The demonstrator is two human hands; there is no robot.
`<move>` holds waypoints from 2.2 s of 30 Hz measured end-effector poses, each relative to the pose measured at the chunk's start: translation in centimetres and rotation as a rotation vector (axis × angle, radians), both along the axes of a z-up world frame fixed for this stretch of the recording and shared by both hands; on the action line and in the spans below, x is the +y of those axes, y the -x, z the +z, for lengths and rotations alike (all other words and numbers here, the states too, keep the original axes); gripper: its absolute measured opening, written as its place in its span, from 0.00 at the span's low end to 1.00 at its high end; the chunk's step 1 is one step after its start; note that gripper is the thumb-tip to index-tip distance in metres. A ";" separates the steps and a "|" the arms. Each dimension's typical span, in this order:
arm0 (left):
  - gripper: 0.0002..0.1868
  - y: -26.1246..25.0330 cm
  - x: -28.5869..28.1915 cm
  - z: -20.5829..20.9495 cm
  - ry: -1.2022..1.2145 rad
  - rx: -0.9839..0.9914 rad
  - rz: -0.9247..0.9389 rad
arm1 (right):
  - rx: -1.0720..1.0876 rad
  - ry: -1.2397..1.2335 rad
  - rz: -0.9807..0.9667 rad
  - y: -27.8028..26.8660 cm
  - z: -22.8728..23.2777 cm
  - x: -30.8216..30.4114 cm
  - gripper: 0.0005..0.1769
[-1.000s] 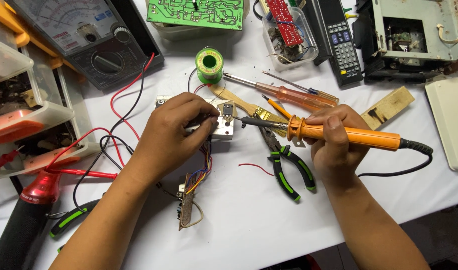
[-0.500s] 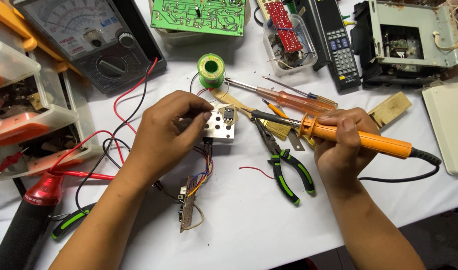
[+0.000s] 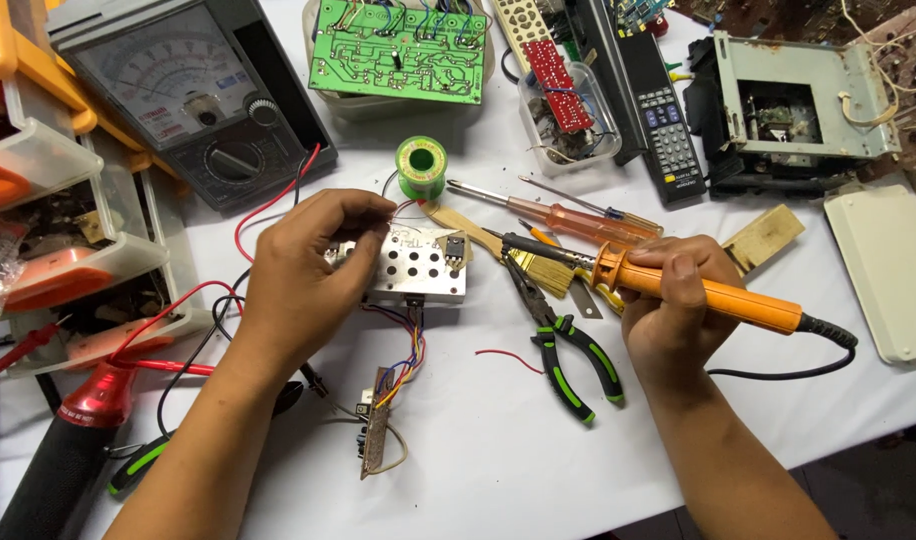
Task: Soldering multiple wires to a metal component on a workbench.
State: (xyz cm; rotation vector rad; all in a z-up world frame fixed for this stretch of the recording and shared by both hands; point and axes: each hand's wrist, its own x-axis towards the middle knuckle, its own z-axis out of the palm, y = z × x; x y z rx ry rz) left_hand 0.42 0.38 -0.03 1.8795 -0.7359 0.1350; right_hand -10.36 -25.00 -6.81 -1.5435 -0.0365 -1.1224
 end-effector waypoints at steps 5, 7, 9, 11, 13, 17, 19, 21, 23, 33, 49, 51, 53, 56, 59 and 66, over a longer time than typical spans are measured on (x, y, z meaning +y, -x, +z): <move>0.08 -1.0 1.1 -0.1 -0.033 -0.064 0.055 | 0.007 0.004 0.010 0.0 0.3 0.1 0.14; 0.08 -1.4 1.4 -0.4 -0.046 -0.037 0.112 | 0.055 -0.006 -0.019 0.1 0.2 0.3 0.14; 0.09 -1.6 1.7 -0.7 -0.034 -0.017 0.125 | 0.066 -0.016 -0.024 0.0 0.6 0.6 0.14; 0.09 -1.8 1.9 -1.0 -0.022 0.000 0.135 | 0.077 -0.026 -0.031 -0.1 0.9 1.0 0.14; 0.09 -2.0 2.0 -1.4 -0.007 0.044 0.143 | 0.118 -0.040 -0.038 -0.1 1.3 1.4 0.15; 0.08 -2.3 2.3 -1.8 -0.001 0.072 0.154 | 0.132 -0.054 -0.045 -0.1 1.6 1.8 0.15; 0.08 -2.8 2.5 -2.5 0.080 0.144 0.124 | 0.166 -0.046 -0.077 -0.1 1.9 2.0 0.14; 0.08 -2.8 2.4 -2.9 0.103 0.160 0.126 | 0.162 -0.050 -0.078 -0.1 1.5 1.8 0.14; 0.08 -2.8 2.4 -3.0 0.129 0.173 0.130 | 0.155 -0.051 -0.077 -0.2 1.4 1.7 0.14; 0.07 -2.5 2.3 -2.5 0.084 0.194 0.147 | 0.183 -0.004 -0.123 -0.1 2.3 1.7 0.15; 0.07 -2.7 2.1 -2.1 0.049 0.243 0.197 | 0.100 -0.174 -0.089 -0.2 1.6 2.0 0.15; 0.07 -2.9 2.2 -2.5 0.043 0.248 0.197 | 0.095 -0.186 -0.081 -0.4 1.4 2.2 0.15; 0.07 -2.8 2.1 -2.4 0.037 0.253 0.191 | 0.087 -0.197 -0.078 -0.3 1.0 2.0 0.14; 0.08 -2.6 1.8 -1.9 0.039 0.246 0.180 | 0.073 -0.117 -0.038 -0.2 0.7 1.5 0.13; 0.08 -2.5 1.9 -2.1 0.047 0.239 0.190 | 0.062 -0.090 -0.043 0.0 0.5 1.4 0.13; 0.07 -2.7 2.0 -2.4 0.036 0.243 0.166 | 0.047 -0.058 -0.007 0.2 0.4 0.8 0.11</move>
